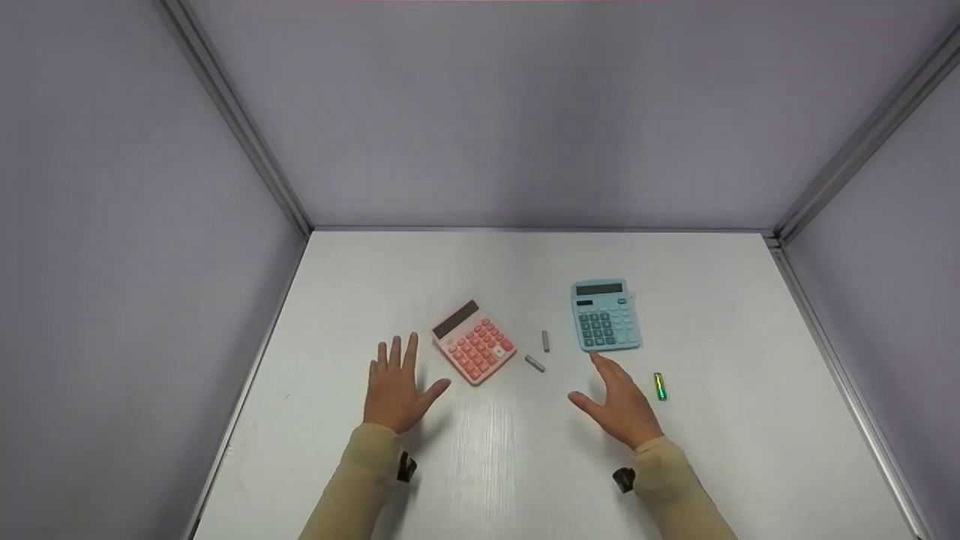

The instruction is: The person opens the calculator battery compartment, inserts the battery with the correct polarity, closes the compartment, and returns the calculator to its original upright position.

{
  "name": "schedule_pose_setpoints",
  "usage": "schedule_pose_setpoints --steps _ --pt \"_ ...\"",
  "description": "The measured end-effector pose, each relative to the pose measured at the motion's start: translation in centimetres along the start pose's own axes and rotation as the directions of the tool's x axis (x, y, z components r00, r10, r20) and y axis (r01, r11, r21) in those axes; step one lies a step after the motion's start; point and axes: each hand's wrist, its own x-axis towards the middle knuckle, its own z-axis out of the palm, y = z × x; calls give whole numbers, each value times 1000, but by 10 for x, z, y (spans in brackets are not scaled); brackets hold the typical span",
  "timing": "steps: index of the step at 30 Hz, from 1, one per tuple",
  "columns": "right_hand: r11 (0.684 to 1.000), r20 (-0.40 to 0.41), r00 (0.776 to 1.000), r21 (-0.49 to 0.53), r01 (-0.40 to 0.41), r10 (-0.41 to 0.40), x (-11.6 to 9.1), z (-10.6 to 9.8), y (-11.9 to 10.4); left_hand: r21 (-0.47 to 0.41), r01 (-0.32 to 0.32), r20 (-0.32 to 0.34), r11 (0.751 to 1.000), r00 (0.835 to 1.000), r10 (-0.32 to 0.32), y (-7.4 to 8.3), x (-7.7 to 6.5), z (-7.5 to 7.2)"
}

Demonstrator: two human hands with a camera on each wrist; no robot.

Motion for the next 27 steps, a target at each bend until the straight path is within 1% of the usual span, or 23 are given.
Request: schedule_pose_setpoints --steps 4,8,14,17,19,24,27 --pt "999 5 1000 48 2 -2 2 7 -10 1 8 11 1000 1000 -8 -2 8 -2" --pt "999 8 1000 54 1 -1 3 14 -18 17 12 22 1000 1000 -12 -5 15 -2" --pt "997 4 999 70 38 -38 4 23 -27 21 14 48 1000 999 -15 -6 23 -3" --pt "993 18 999 105 45 -47 6 28 -32 0 14 66 1000 998 -14 -4 27 -5" --pt "993 30 999 111 39 -42 8 32 -36 -9 12 73 1000 997 -11 -2 31 -7" --pt "992 63 997 121 40 -48 16 43 -44 -35 -17 76 999 997 20 8 42 -14" --pt "986 95 994 164 30 -46 20 49 -50 -47 -43 83 998 995 47 13 48 -17"
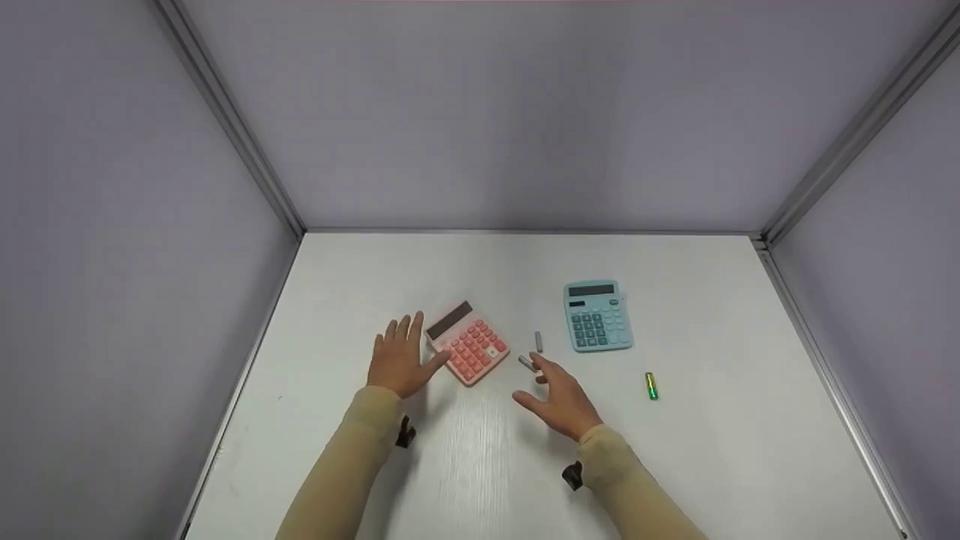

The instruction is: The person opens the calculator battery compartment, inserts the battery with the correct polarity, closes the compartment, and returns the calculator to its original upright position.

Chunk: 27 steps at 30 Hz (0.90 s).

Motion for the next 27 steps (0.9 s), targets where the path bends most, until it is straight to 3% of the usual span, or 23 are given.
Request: schedule_pose_setpoints --steps 6,11,14,17,20,23,27 --pt "994 63 998 107 -36 30 7 9 -9 -9 -12 43 1000 999 13 5 15 0" --pt "973 93 989 189 -134 118 15 16 -15 -25 2 66 1000 998 -1 5 27 2" --pt "951 105 980 244 -192 171 20 19 -18 -90 28 85 996 996 -20 3 33 4" --pt "912 128 968 328 -247 216 24 22 -19 -150 79 128 986 990 -60 -2 40 7" --pt "852 164 950 421 -312 266 25 25 -21 -181 130 173 975 980 -99 -9 45 12" --pt "798 187 932 481 -362 310 27 28 -22 -179 155 200 972 973 -118 -14 50 15" --pt "751 193 919 531 -392 343 30 32 -19 -167 181 225 969 964 -141 -14 55 18"
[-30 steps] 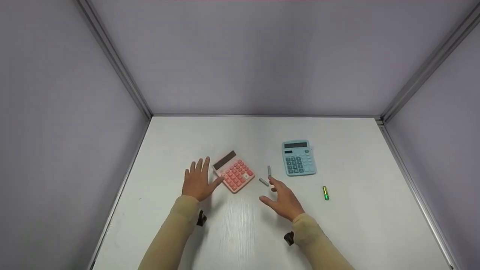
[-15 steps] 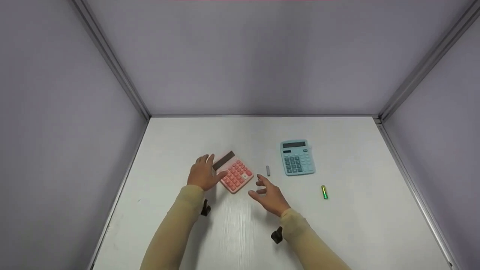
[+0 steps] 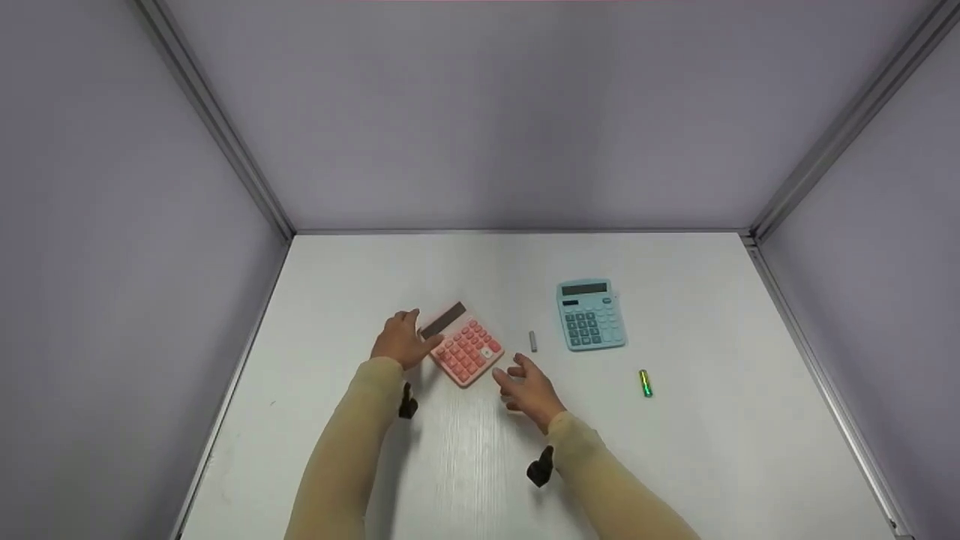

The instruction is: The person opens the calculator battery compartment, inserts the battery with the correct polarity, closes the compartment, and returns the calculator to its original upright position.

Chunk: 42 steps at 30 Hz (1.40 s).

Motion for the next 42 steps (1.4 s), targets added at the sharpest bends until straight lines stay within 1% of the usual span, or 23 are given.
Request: schedule_pose_setpoints --steps 3,5,11,17,22,28,36,39,42 --pt "997 3 999 64 -33 32 3 1 1 0 10 10 1000 1000 -10 0 4 1" --pt "993 16 998 102 -56 54 4 2 0 5 4 12 1000 1000 -4 0 7 2" --pt "978 60 992 171 -117 108 4 6 -6 31 0 31 1000 1000 -1 0 14 2" --pt "961 97 986 227 -157 138 5 9 -11 -4 -4 52 1000 999 4 4 17 -3" --pt "938 146 974 278 -206 171 5 13 -13 -18 1 92 1000 996 0 6 21 -3" --pt "911 163 972 349 -218 170 9 17 -14 -20 -14 102 1000 995 16 13 24 -1" --pt "877 196 964 413 -246 178 12 22 -13 -63 38 155 997 987 -28 21 17 -6" --pt "865 198 964 436 -249 178 15 22 -13 -87 34 167 996 986 -19 22 16 -6" --pt "863 199 966 444 -240 166 18 22 -12 -111 33 176 993 984 -13 22 16 -4"
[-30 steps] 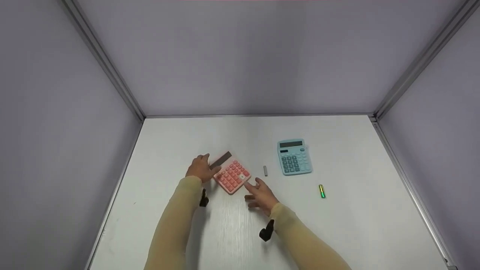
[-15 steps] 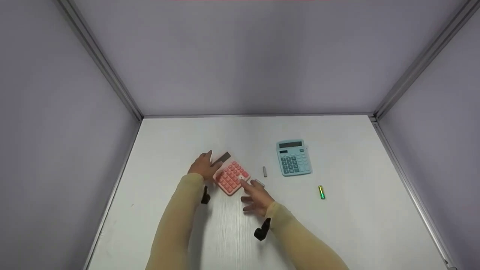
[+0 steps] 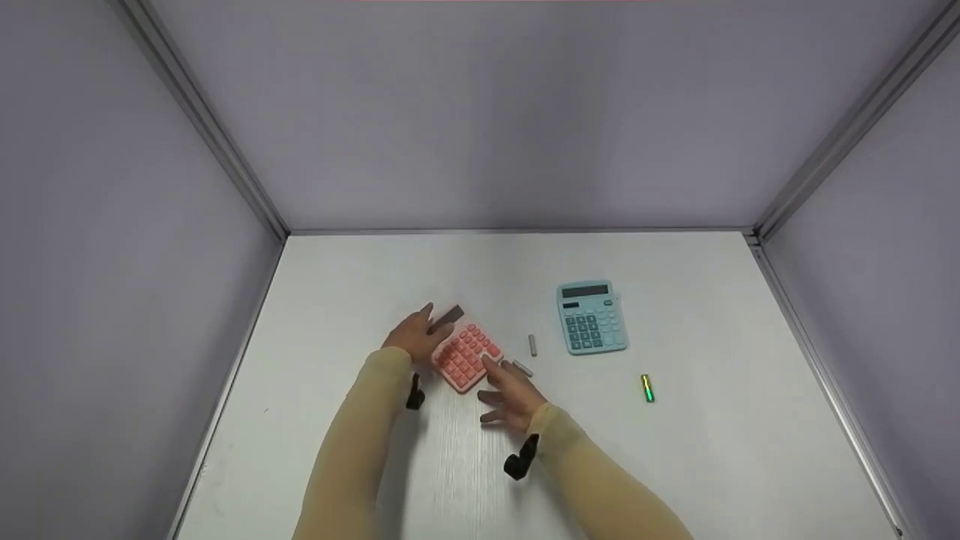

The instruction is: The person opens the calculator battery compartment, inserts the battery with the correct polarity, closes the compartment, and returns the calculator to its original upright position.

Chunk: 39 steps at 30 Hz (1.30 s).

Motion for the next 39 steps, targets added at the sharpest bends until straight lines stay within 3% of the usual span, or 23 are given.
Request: schedule_pose_setpoints --steps 13,25,39 --pt "999 79 996 24 35 -37 7 4 -1 -61 16 9 998 1000 -15 2 2 7" --pt "998 99 995 53 30 -35 9 -1 -1 15 18 18 1000 1000 -18 -2 6 6" --pt "998 139 990 56 6 -13 9 -4 0 -23 -12 -18 1000 1000 11 -9 0 5"
